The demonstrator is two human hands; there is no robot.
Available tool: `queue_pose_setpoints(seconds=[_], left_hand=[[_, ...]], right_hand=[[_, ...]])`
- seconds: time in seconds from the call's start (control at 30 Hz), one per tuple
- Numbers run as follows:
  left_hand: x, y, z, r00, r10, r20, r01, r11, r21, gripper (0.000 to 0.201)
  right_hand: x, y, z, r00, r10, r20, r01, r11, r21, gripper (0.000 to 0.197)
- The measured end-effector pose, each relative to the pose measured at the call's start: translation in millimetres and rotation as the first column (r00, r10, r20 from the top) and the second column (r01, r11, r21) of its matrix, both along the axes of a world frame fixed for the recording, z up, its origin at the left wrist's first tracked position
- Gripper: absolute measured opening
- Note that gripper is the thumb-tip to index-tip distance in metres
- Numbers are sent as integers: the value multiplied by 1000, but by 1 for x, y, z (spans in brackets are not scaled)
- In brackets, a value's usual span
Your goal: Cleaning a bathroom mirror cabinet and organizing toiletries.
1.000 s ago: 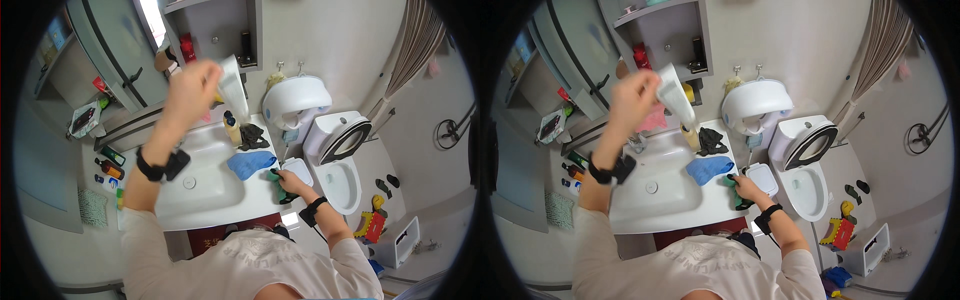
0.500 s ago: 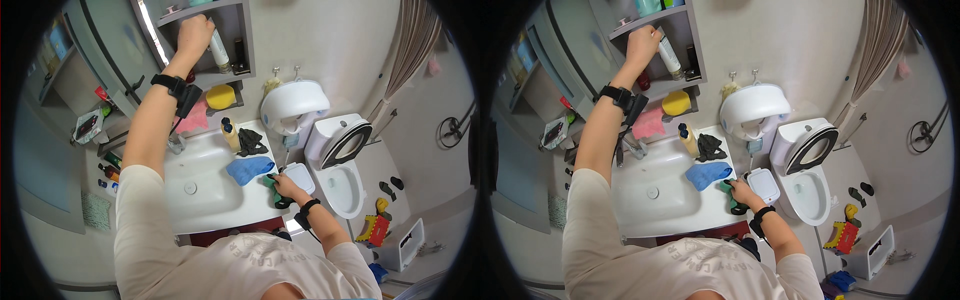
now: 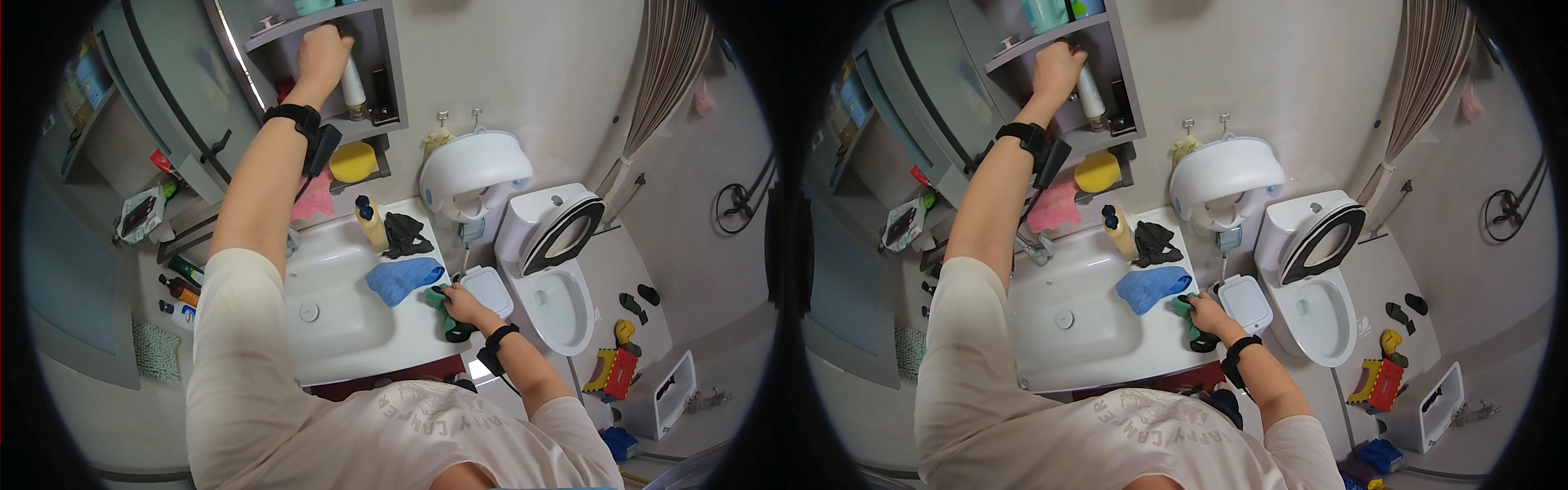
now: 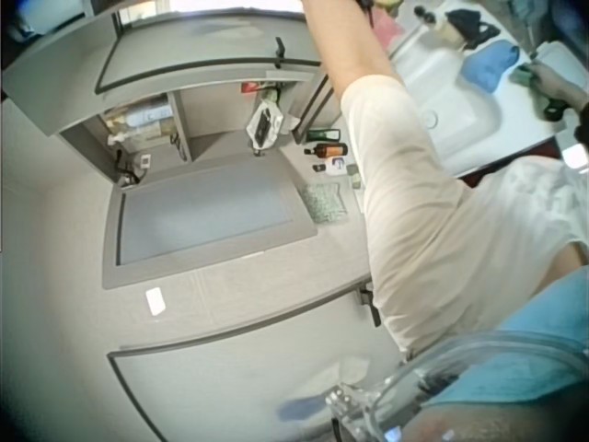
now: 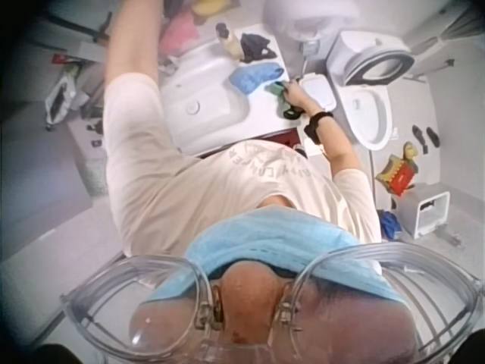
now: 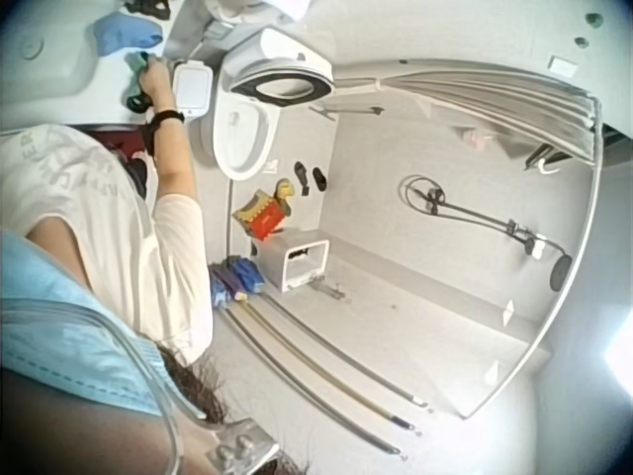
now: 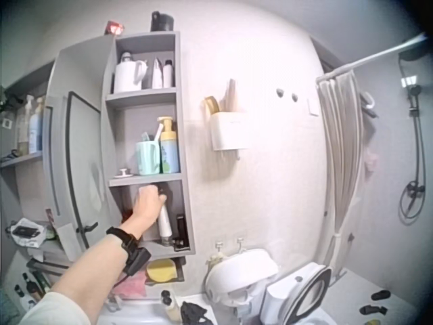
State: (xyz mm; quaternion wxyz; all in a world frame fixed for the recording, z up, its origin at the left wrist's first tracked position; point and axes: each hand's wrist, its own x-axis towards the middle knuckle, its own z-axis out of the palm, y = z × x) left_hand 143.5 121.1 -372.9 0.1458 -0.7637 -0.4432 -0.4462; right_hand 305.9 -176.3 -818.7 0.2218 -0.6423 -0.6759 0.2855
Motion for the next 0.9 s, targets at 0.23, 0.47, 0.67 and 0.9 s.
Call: queue_pose_setpoints(seconds=[0.23, 0.47, 0.67, 0.9], left_hand=[[-3, 8, -10, 990, -99, 103, 106, 992, -65, 43], [-10, -6, -21, 989, -96, 109, 111, 984, -142, 48], [-42, -53, -75, 938, -285, 200, 332, 904, -268, 49], [-133, -108, -196, 931, -341, 133, 366, 861, -354, 24]], right_hand=[[0, 2, -4, 1000, -11, 17, 11, 1000, -27, 36], [-2, 3, -16, 999, -12, 43, 10, 999, 40, 33], [-14, -4, -8, 997, -24, 75, 21, 999, 43, 33], [-31, -8, 5, 981, -15, 194, 9, 999, 34, 29]])
